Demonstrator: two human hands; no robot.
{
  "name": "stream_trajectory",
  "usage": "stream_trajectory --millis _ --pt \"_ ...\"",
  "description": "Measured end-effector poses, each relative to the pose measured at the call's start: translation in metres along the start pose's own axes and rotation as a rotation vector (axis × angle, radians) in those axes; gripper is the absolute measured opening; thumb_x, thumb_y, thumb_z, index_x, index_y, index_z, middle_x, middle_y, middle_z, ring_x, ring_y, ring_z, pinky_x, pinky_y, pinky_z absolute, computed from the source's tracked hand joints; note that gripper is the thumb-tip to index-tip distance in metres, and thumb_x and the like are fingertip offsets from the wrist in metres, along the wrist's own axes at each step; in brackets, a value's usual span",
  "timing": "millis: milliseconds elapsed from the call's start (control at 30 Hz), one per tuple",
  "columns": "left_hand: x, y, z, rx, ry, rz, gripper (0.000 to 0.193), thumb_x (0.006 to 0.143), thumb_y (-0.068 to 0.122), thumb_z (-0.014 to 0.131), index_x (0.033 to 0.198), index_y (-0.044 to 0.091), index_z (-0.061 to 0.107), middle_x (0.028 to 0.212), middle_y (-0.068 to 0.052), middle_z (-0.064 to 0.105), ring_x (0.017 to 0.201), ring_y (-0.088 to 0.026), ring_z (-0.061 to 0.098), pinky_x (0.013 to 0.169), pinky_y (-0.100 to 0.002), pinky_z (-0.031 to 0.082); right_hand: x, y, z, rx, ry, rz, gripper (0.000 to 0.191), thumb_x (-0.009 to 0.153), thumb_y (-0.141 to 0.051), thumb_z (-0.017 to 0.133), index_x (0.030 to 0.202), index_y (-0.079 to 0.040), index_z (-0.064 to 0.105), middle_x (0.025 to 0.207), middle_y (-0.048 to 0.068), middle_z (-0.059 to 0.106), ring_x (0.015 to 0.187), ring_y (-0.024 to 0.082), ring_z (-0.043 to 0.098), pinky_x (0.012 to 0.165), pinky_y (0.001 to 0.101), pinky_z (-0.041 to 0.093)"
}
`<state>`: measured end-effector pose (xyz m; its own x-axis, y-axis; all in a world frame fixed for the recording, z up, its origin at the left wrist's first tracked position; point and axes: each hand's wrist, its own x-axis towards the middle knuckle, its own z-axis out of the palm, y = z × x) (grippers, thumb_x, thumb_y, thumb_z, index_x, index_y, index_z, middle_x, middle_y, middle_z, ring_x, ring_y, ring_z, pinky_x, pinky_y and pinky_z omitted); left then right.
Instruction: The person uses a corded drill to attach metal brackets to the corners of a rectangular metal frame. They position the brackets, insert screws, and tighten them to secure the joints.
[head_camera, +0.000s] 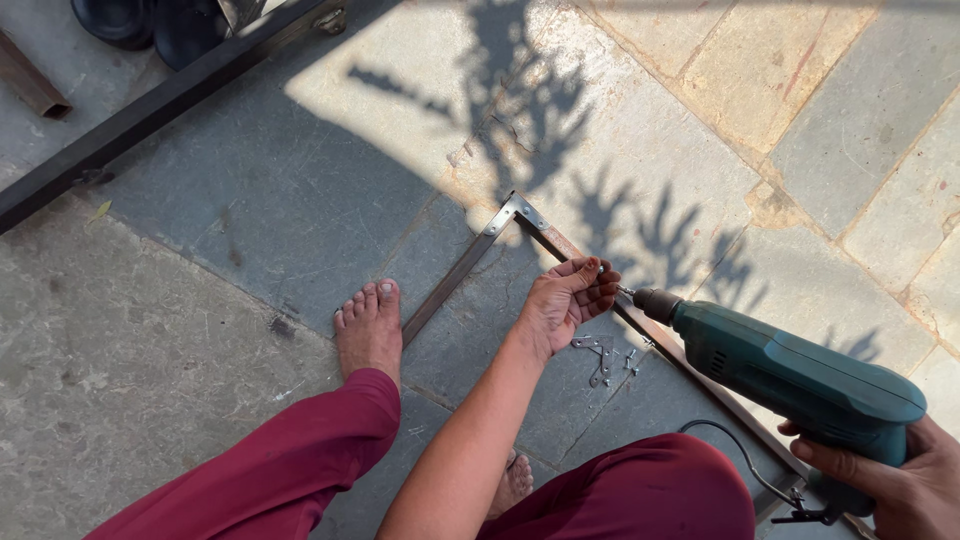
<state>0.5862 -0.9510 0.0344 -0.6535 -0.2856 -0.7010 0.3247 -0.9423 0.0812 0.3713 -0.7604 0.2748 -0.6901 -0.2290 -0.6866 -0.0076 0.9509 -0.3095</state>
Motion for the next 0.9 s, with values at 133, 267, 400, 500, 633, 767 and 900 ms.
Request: stream_trajectory --millis 133,267,400,500,633,767,900 --pt "0.0 -0.002 0.0 0.014 -0.033 0.008 0.023 0.095 0.022 0.071 0.106 0.002 0.073 0.093 -0.013 0.078 0.084 -0.021 0.077 0.074 -0.033 0.065 0.001 -0.002 0.001 0.003 0.002 0.006 0.06 0.075 0.013 0.079 0.133 0.007 0.064 0.104 0.03 0.078 0.102 0.039 0.077 0.093 0.0538 0.061" --pt "0.002 -0.007 -0.003 0.015 -0.044 0.004 0.023 0.096 0.022 0.072 0.106 0.001 0.073 0.092 -0.013 0.077 0.085 -0.021 0.077 0.075 -0.033 0.065 0.007 0.007 0.002 0.07 -0.012 -0.014 0.06 0.076 0.014 0.077 0.134 0.007 0.064 0.105 0.031 0.077 0.101 0.039 0.077 0.091 0.0529 0.061" --pt "0.005 -0.014 -0.003 0.015 -0.058 -0.007 0.022 0.096 0.021 0.072 0.106 0.002 0.073 0.09 -0.012 0.076 0.085 -0.021 0.077 0.075 -0.033 0.064 0.014 0.016 0.002 0.112 -0.068 -0.04 0.058 0.077 0.013 0.076 0.134 0.008 0.064 0.106 0.031 0.078 0.103 0.038 0.077 0.091 0.0527 0.059" --pt "0.006 -0.015 -0.005 0.007 -0.072 -0.003 0.022 0.097 0.021 0.072 0.107 0.001 0.073 0.091 -0.012 0.076 0.085 -0.021 0.077 0.076 -0.033 0.064 0.016 0.015 0.006 0.161 -0.087 -0.04 0.059 0.078 0.012 0.076 0.135 0.008 0.064 0.108 0.031 0.077 0.104 0.039 0.076 0.091 0.0537 0.06" --pt "0.007 -0.011 -0.011 0.027 -0.137 -0.025 0.02 0.096 0.019 0.072 0.107 0.002 0.073 0.09 -0.013 0.076 0.085 -0.021 0.077 0.076 -0.034 0.065 0.004 -0.003 0.012 0.056 -0.026 -0.008 0.068 0.075 0.014 0.076 0.141 0.003 0.06 0.117 0.028 0.074 0.112 0.037 0.073 0.097 0.0516 0.057" --pt "0.004 -0.012 -0.014 0.027 -0.152 -0.089 0.02 0.097 0.02 0.071 0.107 0.003 0.073 0.091 -0.013 0.076 0.084 -0.021 0.076 0.076 -0.034 0.064 -0.017 -0.023 0.021 -0.186 -0.008 -0.174 0.074 0.069 0.008 0.078 0.14 -0.005 0.06 0.129 0.02 0.07 0.124 0.029 0.066 0.102 0.0462 0.051" --pt "0.001 -0.015 -0.008 -0.097 -0.155 -0.084 0.023 0.1 0.024 0.072 0.107 0.002 0.073 0.09 -0.01 0.075 0.081 -0.018 0.075 0.075 -0.032 0.063 -0.024 -0.028 0.028 -0.278 0.007 -0.435 0.075 0.068 -0.001 0.081 0.139 -0.007 0.06 0.132 0.018 0.068 0.127 0.028 0.064 0.105 0.0438 0.049"
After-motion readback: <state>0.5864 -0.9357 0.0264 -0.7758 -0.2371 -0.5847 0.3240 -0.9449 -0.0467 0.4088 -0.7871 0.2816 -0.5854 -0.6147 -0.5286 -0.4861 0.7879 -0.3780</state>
